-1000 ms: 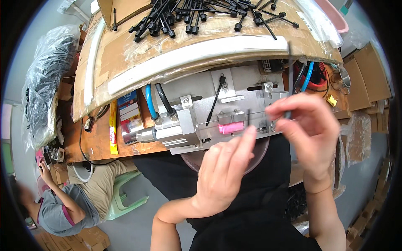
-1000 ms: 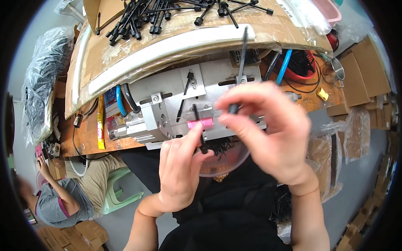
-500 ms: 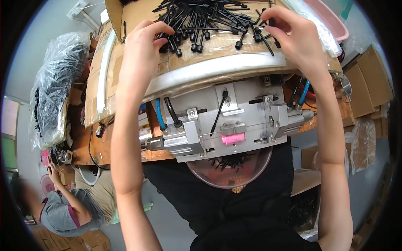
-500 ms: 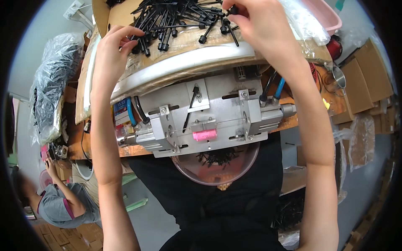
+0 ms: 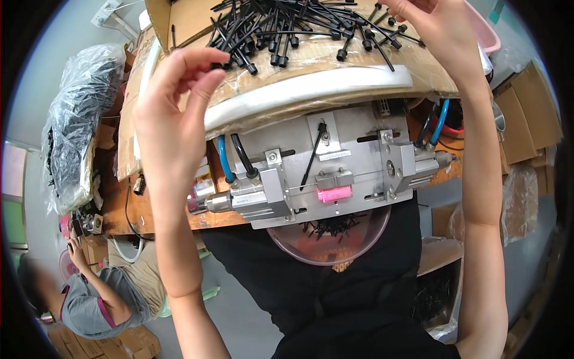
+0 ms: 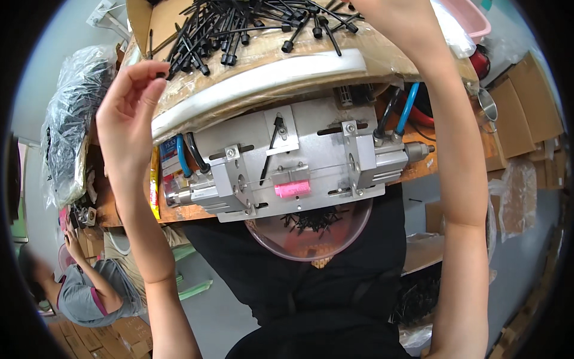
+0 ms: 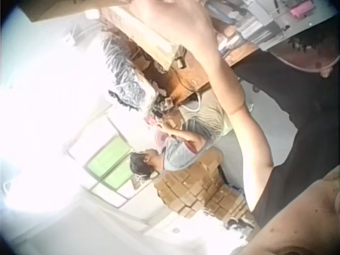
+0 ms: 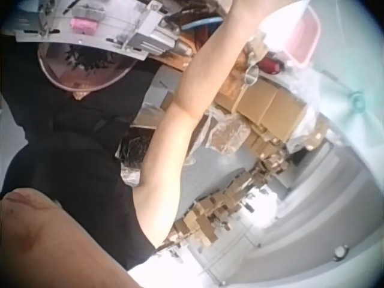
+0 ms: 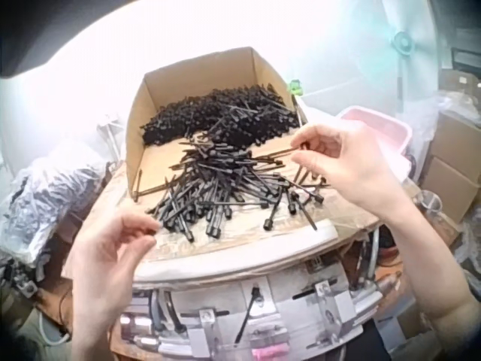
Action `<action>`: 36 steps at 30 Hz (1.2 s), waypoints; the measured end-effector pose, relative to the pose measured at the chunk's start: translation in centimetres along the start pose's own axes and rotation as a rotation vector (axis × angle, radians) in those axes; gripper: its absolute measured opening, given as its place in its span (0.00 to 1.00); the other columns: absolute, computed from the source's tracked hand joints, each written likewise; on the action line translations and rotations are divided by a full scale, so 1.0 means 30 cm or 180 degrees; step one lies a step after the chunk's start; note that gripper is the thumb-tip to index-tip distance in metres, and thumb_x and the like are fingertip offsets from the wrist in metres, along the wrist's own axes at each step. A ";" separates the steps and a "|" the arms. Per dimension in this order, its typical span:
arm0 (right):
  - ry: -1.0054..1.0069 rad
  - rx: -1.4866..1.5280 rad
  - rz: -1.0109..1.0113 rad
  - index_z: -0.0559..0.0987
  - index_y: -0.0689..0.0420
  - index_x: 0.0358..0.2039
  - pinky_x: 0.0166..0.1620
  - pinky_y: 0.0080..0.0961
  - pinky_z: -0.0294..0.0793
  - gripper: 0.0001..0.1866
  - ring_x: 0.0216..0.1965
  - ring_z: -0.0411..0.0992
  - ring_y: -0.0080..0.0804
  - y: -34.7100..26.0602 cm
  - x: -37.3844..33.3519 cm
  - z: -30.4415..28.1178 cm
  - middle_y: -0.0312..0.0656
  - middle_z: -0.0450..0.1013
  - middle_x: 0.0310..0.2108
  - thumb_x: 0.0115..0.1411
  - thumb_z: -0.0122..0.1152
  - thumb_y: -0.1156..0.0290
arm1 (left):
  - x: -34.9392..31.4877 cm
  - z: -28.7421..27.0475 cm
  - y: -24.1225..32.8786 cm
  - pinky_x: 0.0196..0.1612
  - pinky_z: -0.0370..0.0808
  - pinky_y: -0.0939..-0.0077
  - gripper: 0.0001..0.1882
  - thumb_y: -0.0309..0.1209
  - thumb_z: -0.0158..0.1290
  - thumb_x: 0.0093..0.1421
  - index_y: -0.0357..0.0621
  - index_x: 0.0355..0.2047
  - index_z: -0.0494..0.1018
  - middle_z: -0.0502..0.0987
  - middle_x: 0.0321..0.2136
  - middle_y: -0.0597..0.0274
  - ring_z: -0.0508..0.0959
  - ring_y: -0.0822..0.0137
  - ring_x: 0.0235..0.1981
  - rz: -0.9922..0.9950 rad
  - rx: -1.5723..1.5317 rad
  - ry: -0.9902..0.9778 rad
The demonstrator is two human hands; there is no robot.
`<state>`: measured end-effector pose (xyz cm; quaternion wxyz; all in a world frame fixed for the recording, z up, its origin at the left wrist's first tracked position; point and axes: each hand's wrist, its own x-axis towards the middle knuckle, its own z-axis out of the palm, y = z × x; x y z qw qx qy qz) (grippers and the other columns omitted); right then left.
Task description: The person repeatedly picks up black cable ties from a cardboard box and inserts them into a pneumatic crimping machine. They operate the machine to process the ties and then place the finished items into a clear plastic bowl below the device.
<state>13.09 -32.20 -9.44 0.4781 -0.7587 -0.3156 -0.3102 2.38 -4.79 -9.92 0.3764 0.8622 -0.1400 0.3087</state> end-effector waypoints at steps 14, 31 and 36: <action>0.0156 0.0549 0.0322 0.76 0.69 0.42 0.34 0.19 0.75 0.10 0.29 0.75 0.25 -0.170 -0.082 -0.017 0.46 0.77 0.30 0.63 0.57 0.76 | -0.525 0.233 0.215 0.41 0.69 0.66 0.39 0.16 0.60 0.46 0.32 0.61 0.63 0.70 0.36 0.56 0.69 0.59 0.34 -0.0160 0.1218 -0.1025; -0.0331 0.0072 0.0363 0.74 0.69 0.50 0.35 0.23 0.75 0.23 0.31 0.74 0.30 -0.258 -0.534 -0.035 0.49 0.77 0.39 0.51 0.64 0.86 | -0.568 0.303 0.210 0.44 0.72 0.75 0.37 0.18 0.52 0.49 0.29 0.62 0.59 0.68 0.36 0.57 0.70 0.63 0.35 -0.0180 0.1347 -0.1462; -0.1146 0.0050 0.0335 0.70 0.71 0.55 0.30 0.30 0.72 0.35 0.25 0.71 0.35 -0.263 -0.722 0.002 0.49 0.76 0.36 0.43 0.68 0.87 | -0.317 0.208 0.198 0.44 0.71 0.66 0.30 0.20 0.52 0.53 0.42 0.59 0.67 0.70 0.35 0.56 0.71 0.58 0.38 0.0318 0.1289 -0.0637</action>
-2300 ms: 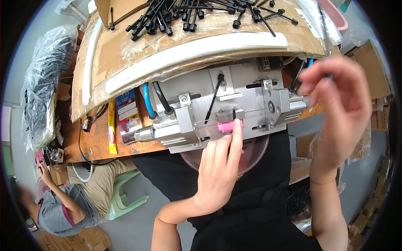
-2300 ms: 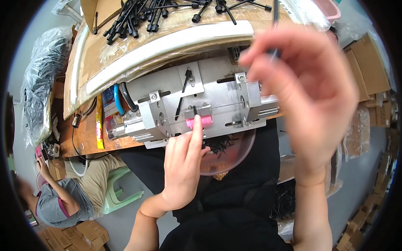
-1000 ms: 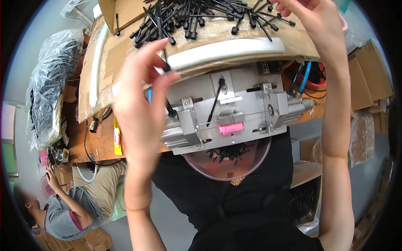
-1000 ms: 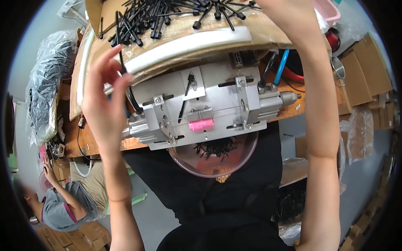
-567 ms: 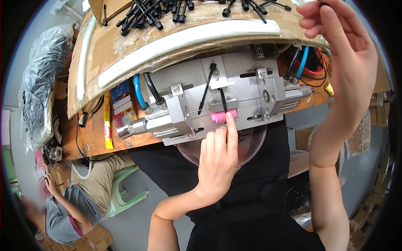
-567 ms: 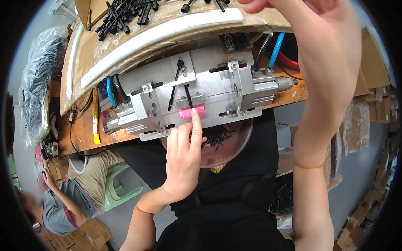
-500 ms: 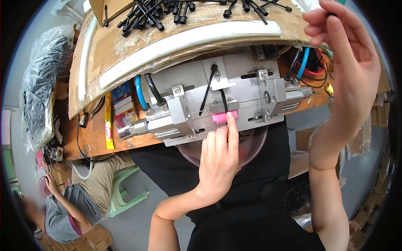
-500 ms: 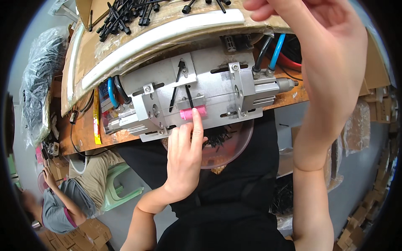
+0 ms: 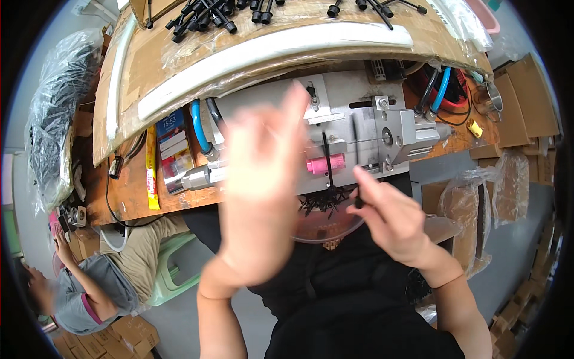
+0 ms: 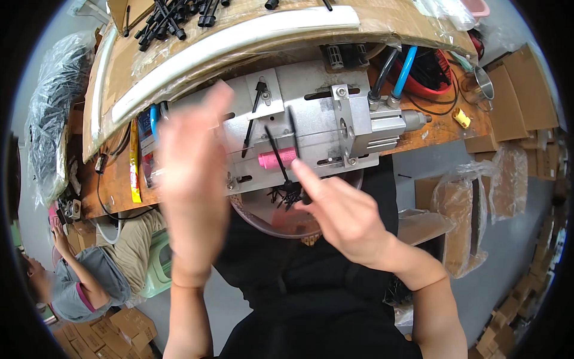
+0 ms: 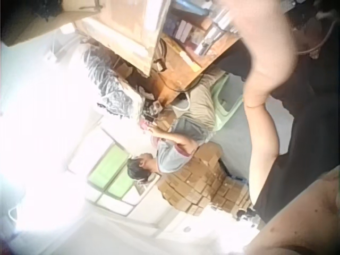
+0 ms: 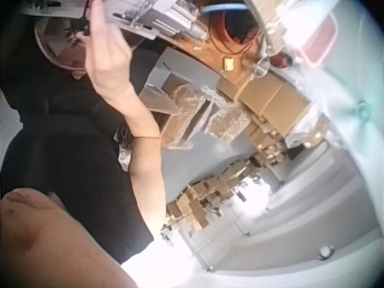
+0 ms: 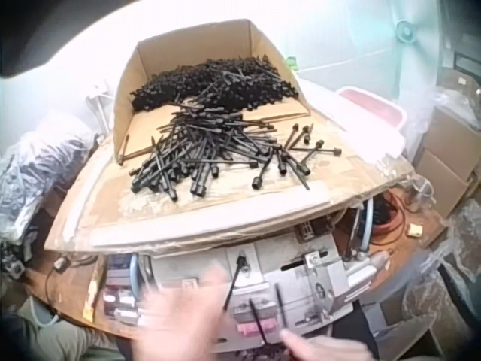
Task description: The person repeatedly picks up black cable ties from a cardboard box and inserts them into a pneumatic crimping machine. They operate the machine to process the ties and then place the finished items into a clear plastic bowl below the device.
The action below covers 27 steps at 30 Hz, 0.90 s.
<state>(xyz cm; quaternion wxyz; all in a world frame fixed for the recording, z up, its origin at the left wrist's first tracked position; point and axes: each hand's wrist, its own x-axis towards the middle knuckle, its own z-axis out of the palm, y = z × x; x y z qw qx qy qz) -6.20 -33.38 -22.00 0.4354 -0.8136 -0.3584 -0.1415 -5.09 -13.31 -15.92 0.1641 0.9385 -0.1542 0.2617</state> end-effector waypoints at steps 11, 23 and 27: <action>-0.0326 -0.0041 0.0140 0.68 0.68 0.58 0.30 0.31 0.71 0.34 0.25 0.68 0.35 0.033 -0.040 0.085 0.42 0.66 0.23 0.49 0.67 0.82 | 0.298 -0.033 -0.301 0.39 0.72 0.78 0.10 0.20 0.54 0.58 0.42 0.40 0.77 0.75 0.30 0.64 0.73 0.72 0.30 -0.0140 0.0297 0.0634; 0.0750 -0.2299 -0.1438 0.77 0.66 0.39 0.35 0.29 0.75 0.09 0.29 0.75 0.42 0.159 0.629 -0.161 0.51 0.77 0.31 0.58 0.59 0.76 | -0.178 0.055 0.037 0.39 0.74 0.68 0.24 0.15 0.57 0.50 0.34 0.50 0.73 0.73 0.36 0.52 0.74 0.59 0.33 -0.0031 -0.0181 0.0491; 0.0111 -0.2441 -0.0514 0.79 0.66 0.35 0.39 0.36 0.76 0.09 0.32 0.76 0.52 0.147 0.787 -0.124 0.56 0.77 0.32 0.55 0.60 0.76 | -0.267 0.152 0.153 0.38 0.71 0.72 0.33 0.16 0.56 0.50 0.26 0.59 0.63 0.70 0.32 0.56 0.71 0.64 0.31 -0.0248 -0.0448 -0.0218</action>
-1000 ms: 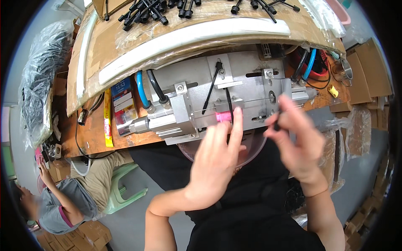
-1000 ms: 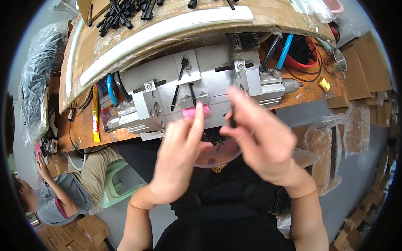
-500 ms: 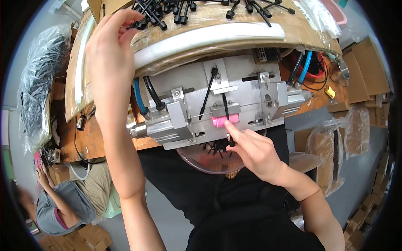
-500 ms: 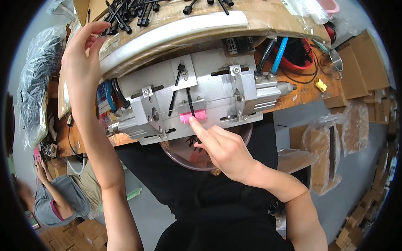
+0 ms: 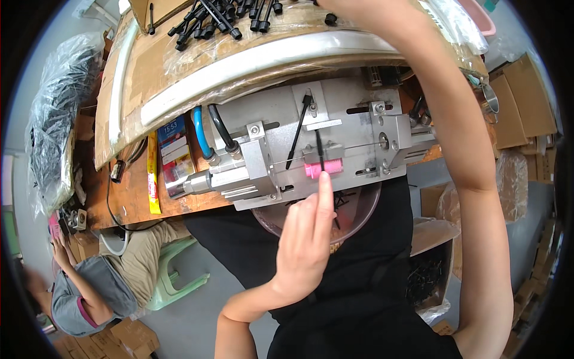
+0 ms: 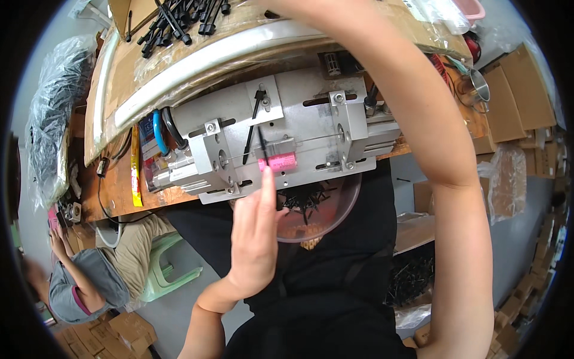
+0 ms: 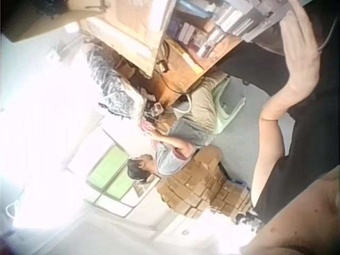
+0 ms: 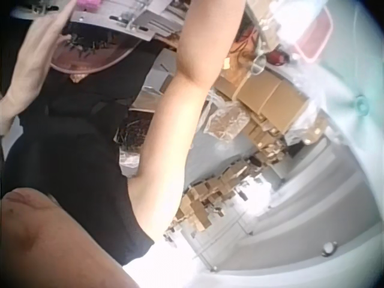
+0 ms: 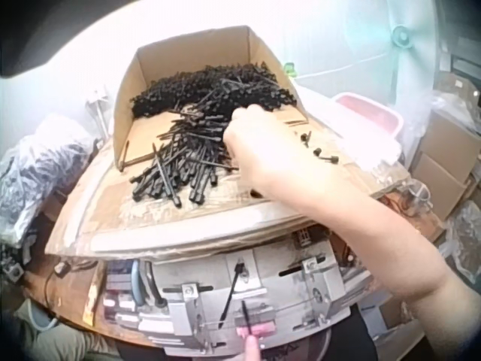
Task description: The person repeatedly picks up black cable ties from a cardboard box and inserts them into a pneumatic crimping machine. They operate the machine to process the ties and then place the finished items into a clear plastic bowl below the device.
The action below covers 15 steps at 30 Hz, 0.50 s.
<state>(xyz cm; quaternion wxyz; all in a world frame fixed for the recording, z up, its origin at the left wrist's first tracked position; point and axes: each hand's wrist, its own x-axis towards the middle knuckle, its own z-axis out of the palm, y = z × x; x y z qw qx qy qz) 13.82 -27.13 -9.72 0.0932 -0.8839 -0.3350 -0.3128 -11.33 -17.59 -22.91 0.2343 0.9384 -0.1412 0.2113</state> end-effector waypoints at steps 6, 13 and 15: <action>0.0173 0.0610 -0.0207 0.81 0.64 0.31 0.44 0.38 0.76 0.09 0.37 0.77 0.49 0.079 -0.028 -0.020 0.55 0.77 0.31 0.51 0.65 0.73 | 0.010 0.053 0.011 0.41 0.69 0.66 0.38 0.14 0.55 0.51 0.29 0.64 0.56 0.67 0.35 0.55 0.70 0.59 0.36 -0.0214 0.0223 -0.0432; -0.0072 0.0802 0.0203 0.82 0.63 0.28 0.39 0.37 0.75 0.06 0.33 0.77 0.48 0.065 -0.074 -0.064 0.54 0.77 0.27 0.51 0.64 0.74 | 0.013 0.040 0.020 0.42 0.71 0.67 0.37 0.15 0.55 0.51 0.31 0.63 0.58 0.68 0.36 0.54 0.71 0.58 0.36 -0.0225 0.0226 -0.0529; -0.0071 0.0844 0.0081 0.82 0.64 0.27 0.38 0.37 0.75 0.07 0.31 0.76 0.48 0.013 -0.103 -0.095 0.54 0.76 0.25 0.52 0.64 0.72 | 0.027 0.012 0.015 0.42 0.71 0.67 0.37 0.15 0.56 0.50 0.33 0.62 0.60 0.69 0.37 0.54 0.71 0.57 0.37 -0.0195 0.0204 -0.0580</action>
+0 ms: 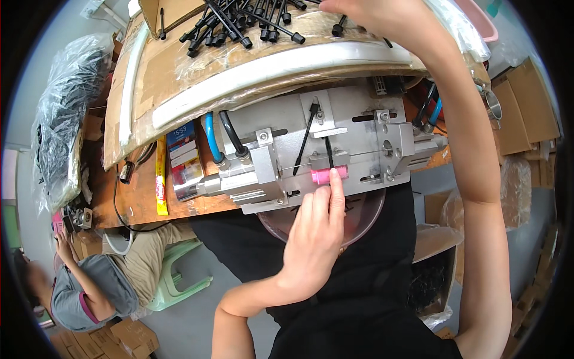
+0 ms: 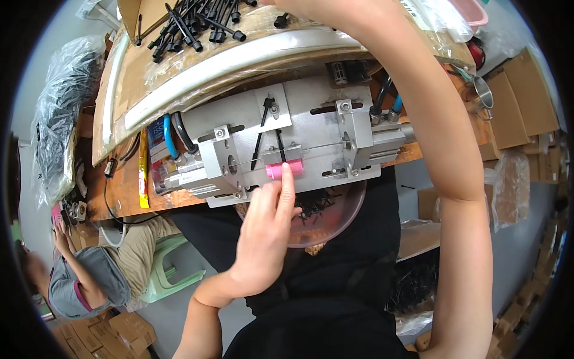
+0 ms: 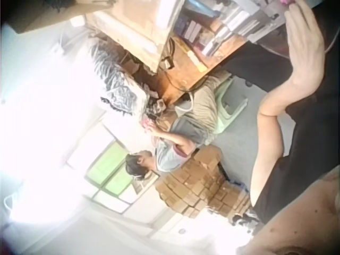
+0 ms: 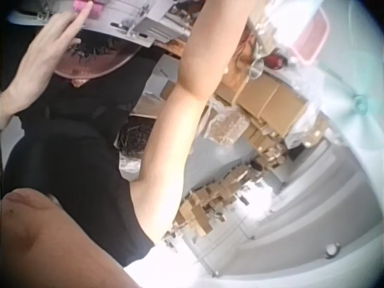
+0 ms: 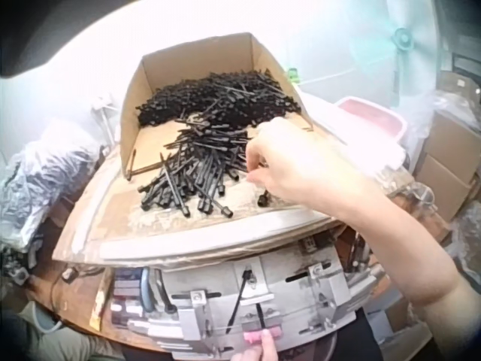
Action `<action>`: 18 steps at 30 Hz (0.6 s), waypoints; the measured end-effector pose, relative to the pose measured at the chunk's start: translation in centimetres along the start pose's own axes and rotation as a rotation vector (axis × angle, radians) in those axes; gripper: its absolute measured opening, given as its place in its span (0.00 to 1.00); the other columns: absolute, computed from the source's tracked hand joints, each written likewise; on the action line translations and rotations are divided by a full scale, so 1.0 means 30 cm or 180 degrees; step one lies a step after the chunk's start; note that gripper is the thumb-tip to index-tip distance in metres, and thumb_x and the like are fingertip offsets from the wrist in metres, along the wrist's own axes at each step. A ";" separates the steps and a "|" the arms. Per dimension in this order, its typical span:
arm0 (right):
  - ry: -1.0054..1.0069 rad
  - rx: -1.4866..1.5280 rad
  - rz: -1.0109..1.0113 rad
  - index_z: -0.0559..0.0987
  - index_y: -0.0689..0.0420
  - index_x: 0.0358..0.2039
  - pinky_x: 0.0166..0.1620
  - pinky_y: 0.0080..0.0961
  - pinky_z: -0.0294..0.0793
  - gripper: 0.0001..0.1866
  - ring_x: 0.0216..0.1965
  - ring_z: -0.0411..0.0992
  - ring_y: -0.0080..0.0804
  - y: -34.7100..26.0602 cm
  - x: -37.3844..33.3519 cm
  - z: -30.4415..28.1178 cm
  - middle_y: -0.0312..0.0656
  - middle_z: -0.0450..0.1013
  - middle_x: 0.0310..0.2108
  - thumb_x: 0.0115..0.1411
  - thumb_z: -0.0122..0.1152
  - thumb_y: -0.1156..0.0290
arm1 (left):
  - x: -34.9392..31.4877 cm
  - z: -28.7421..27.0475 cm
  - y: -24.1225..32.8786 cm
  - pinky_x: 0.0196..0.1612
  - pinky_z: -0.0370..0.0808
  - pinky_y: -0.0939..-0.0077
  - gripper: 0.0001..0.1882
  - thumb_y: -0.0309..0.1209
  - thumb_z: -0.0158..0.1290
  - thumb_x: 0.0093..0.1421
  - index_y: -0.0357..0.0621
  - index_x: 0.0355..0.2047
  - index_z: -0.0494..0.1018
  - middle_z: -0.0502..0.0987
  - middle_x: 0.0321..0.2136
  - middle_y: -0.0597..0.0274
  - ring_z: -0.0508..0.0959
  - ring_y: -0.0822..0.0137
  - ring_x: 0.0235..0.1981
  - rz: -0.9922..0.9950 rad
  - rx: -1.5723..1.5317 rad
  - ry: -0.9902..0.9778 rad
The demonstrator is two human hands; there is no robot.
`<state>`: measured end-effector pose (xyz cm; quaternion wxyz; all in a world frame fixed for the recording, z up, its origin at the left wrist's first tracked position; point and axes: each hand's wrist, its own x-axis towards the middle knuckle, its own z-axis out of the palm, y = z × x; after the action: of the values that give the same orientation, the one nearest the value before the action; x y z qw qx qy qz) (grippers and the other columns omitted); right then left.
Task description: The person repeatedly picks up black cable ties from a cardboard box and inserts them into a pneumatic crimping machine. They operate the machine to process the ties and then place the finished items into a clear plastic bowl below the device.
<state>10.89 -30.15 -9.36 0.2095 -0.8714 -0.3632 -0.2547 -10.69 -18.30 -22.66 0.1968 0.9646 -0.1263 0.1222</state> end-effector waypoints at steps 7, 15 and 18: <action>-0.0386 0.0178 -0.0305 0.76 0.69 0.28 0.38 0.41 0.74 0.12 0.33 0.76 0.52 -0.042 0.011 0.123 0.57 0.74 0.26 0.56 0.59 0.70 | 0.447 -0.268 -0.248 0.34 0.70 0.66 0.12 0.22 0.54 0.57 0.40 0.42 0.74 0.73 0.32 0.52 0.74 0.57 0.30 0.0360 0.0775 0.1685; -0.0200 0.0625 -0.0137 0.75 0.63 0.44 0.38 0.29 0.75 0.12 0.32 0.76 0.40 -0.034 0.009 0.046 0.50 0.77 0.31 0.62 0.51 0.72 | 0.480 -0.392 -0.318 0.36 0.72 0.77 0.12 0.24 0.59 0.54 0.39 0.40 0.77 0.75 0.25 0.62 0.73 0.72 0.28 0.0334 0.0061 0.1000; -0.0504 0.1360 0.0974 0.78 0.63 0.43 0.37 0.20 0.73 0.12 0.33 0.74 0.25 -0.079 -0.028 -0.121 0.41 0.76 0.31 0.64 0.56 0.68 | 0.355 -0.358 -0.233 0.38 0.73 0.79 0.20 0.20 0.58 0.54 0.44 0.49 0.76 0.75 0.29 0.64 0.73 0.73 0.30 0.0193 -0.0156 0.1436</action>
<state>7.57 -31.04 -6.59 0.3955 -0.8694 -0.2881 -0.0688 -0.66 -9.75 -12.46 0.2396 0.9035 -0.1109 0.3375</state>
